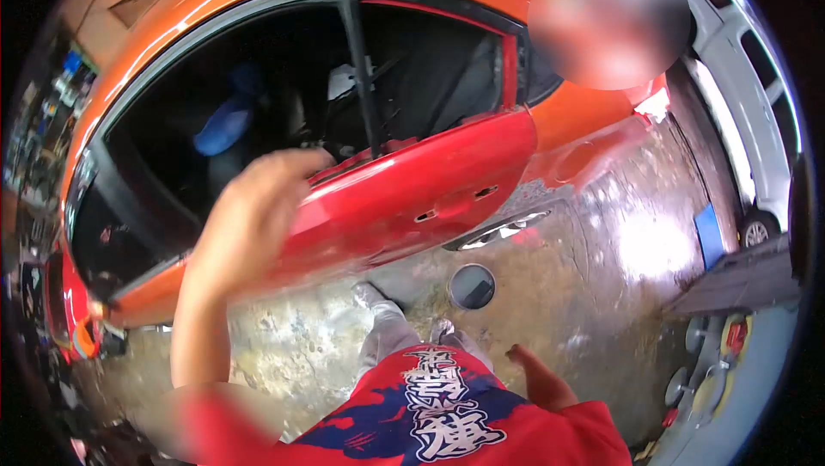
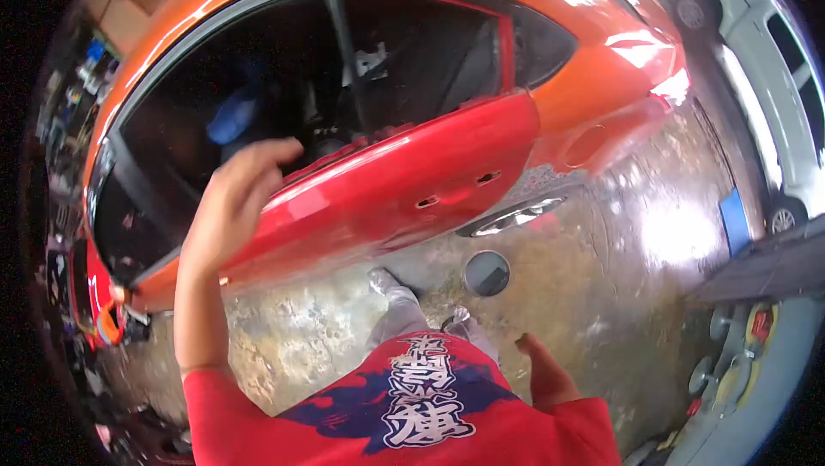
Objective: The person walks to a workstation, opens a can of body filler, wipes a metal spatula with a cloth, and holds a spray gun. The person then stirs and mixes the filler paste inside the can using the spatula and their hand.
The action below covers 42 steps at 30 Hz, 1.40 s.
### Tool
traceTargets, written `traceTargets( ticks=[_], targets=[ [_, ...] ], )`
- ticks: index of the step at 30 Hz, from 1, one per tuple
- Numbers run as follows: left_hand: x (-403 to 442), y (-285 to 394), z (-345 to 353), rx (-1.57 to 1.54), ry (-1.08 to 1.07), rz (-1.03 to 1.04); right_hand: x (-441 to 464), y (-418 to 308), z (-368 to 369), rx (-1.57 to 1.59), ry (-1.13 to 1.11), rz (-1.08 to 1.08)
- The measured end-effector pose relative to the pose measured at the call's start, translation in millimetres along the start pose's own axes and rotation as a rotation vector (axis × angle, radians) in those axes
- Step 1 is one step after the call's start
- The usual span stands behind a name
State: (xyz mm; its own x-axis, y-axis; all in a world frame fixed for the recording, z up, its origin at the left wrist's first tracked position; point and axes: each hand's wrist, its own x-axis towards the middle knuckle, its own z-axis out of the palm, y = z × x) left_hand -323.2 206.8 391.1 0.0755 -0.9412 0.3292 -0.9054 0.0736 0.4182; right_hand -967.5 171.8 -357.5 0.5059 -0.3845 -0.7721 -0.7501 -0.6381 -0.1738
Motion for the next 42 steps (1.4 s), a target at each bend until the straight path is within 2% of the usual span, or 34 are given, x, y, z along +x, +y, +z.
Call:
traceTargets(
  ticks=[1, 2, 4, 6, 7, 8, 9, 11, 12, 13, 15, 17, 18, 19, 21, 22, 24, 26, 28, 31, 34, 36, 38, 40, 42],
  targets=[
    [-19, 39, -17, 0.064, 0.008, 0.288, 2, 16, -19, -0.041, -0.13, 0.068],
    [-44, 78, -29, 0.086, 0.022, 0.382, 10, 25, -29, -0.052, -0.045, 0.08],
    [-87, 160, -53, 0.178, 0.087, 0.359, 20, 43, -58, -0.082, 0.128, 0.095],
    [-122, 202, -66, 0.281, 0.184, 0.282, 19, 20, -127, -0.395, 0.138, -0.225],
    [-138, 190, -70, 0.377, 0.265, 0.422, 21, 7, -145, -0.333, 0.271, -0.273],
    [-154, 182, -65, 0.407, 0.342, 0.47, 23, -5, -161, -0.268, 0.4, -0.322],
    [-171, 175, -61, 0.438, 0.423, 0.516, 33, -31, -182, -0.166, 0.332, -0.254],
    [-203, 180, -45, 0.355, 0.495, 0.409, 65, -103, -223, 0.003, 0.158, -0.14],
    [-220, 182, -40, 0.296, 0.49, 0.361, 82, -125, -231, -0.103, 0.193, -0.26],
    [-235, 171, -42, 0.183, 0.411, 0.338, 97, -147, -230, -0.2, 0.213, -0.384],
    [-277, 167, -31, -0.042, 0.232, 0.203, 104, -217, -246, -0.11, 0.132, -0.532],
    [-311, 163, 0, -0.223, 0.107, 0.063, 101, -276, -244, -0.047, 0.083, -0.488],
    [-298, 171, 12, -0.314, 0.05, 0.009, 76, -283, -238, 0.014, -0.004, -0.443],
    [-313, 165, 21, -0.344, 0.124, -0.083, 70, -309, -238, 0.058, -0.039, -0.392],
    [-402, 127, 22, -0.382, 0.336, -0.208, 90, -373, -213, 0.159, -0.04, -0.386],
    [-436, 117, 10, -0.303, 0.364, -0.227, 96, -403, -203, 0.216, -0.051, -0.393],
    [-499, 110, -17, -0.152, 0.435, -0.294, 93, -457, -180, 0.078, -0.042, -0.444],
    [-528, 116, -45, 0.009, 0.62, -0.301, 83, -496, -171, -0.043, -0.063, -0.485],
    [-553, 128, -81, 0.117, 0.71, -0.392, 75, -536, -155, -0.118, -0.088, -0.515],
    [-571, 125, -109, 0.149, 0.871, -0.527, 80, -576, -142, 0.018, -0.21, -0.595],
    [-585, 84, -113, 0.083, 1.141, -0.429, 108, -618, -143, -0.312, -0.223, -0.675],
    [-601, 47, -119, 0.069, 1.168, -0.318, 135, -644, -149, -0.461, -0.263, -0.889],
    [-612, 17, -134, 0.066, 1.213, -0.232, 174, -687, -156, -1.051, -0.314, -1.134],
    [-629, -28, -147, 0.164, 1.239, -0.158, 184, -727, -161, -0.662, -0.408, -0.806],
    [-637, -58, -167, 0.258, 1.297, -0.126, 202, -776, -170, -0.507, -0.411, -0.681]
  ],
)
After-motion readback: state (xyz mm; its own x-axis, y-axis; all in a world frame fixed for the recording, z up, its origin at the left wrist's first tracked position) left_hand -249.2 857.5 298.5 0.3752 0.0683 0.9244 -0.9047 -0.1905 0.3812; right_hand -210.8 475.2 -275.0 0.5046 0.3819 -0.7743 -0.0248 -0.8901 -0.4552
